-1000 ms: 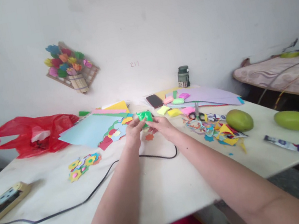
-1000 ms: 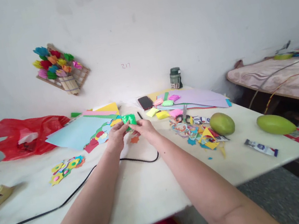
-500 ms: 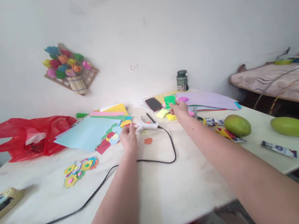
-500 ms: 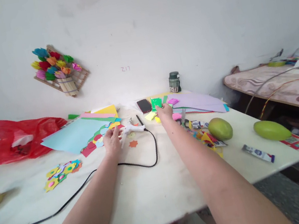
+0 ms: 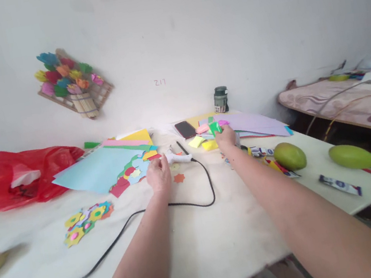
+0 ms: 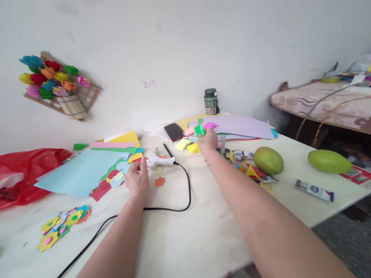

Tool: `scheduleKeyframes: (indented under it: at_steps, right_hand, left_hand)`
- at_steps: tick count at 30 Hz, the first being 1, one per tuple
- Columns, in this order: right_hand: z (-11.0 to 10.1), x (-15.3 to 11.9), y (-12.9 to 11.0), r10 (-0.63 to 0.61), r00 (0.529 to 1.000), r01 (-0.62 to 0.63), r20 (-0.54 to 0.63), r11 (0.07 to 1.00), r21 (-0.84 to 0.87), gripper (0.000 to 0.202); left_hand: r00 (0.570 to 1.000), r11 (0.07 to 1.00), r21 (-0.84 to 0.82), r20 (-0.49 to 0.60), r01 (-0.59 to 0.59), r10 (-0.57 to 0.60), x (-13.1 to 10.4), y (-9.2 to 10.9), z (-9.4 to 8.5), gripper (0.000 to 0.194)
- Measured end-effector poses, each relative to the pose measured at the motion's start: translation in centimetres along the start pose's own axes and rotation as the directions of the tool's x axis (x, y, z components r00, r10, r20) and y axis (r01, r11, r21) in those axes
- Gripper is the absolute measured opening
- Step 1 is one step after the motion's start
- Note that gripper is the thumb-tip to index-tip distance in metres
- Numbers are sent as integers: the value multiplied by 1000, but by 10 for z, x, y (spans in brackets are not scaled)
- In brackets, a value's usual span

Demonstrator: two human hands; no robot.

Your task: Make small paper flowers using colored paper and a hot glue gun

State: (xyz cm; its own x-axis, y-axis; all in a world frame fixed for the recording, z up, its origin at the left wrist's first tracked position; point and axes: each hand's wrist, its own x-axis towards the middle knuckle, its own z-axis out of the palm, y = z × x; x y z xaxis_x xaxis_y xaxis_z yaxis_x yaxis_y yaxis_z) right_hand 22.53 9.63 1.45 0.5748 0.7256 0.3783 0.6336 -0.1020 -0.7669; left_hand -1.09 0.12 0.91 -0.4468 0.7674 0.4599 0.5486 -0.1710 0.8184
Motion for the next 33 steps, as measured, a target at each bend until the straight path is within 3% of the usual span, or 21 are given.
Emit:
scheduleKeyframes:
  at_steps: [4,8,14,16,18,20,22,26,29,33]
  right_hand:
    - [-10,4,-1,71,995,-63,71,992,-107,34]
    - [-12,2,-1,67,986,-29,152,970,-243,34]
    - [-18,-4,-5,-204,979,187,-10,913,-364,31]
    - [-20,-9,-13,-256,967,248,14,919,-307,28]
    - [-21,-18,-24,-260,958,281,124,939,-199,25]
    - [-19,-33,-37,-297,918,305,263,952,10,19]
    - [-15,-52,-48,-410,816,329,407,909,256,15]
    - [-6,-87,-58,-588,627,322,510,792,518,11]
    - [-5,-101,-57,-626,584,310,517,760,571,10]
    - [-8,-103,-53,-626,600,320,498,759,567,11]
  left_hand:
    - [998,998,39,-37,-56,57,2,-4,5,30]
    - [991,992,23,-50,-125,126,1,-5,8,22]
    - [991,998,-10,-116,-62,60,6,-12,7,24]
    - [994,997,-73,-111,-24,16,8,-14,7,23]
    - [999,980,-196,-42,23,-32,10,-14,8,23]
    - [993,930,-353,91,103,-75,9,-11,8,25]
    - [968,853,-482,229,201,-99,6,-5,7,28]
    - [903,751,-577,424,322,-61,-1,5,1,31]
    - [871,745,-570,490,346,-29,-3,8,-3,32]
    - [873,771,-553,488,316,-7,-2,8,-3,34]
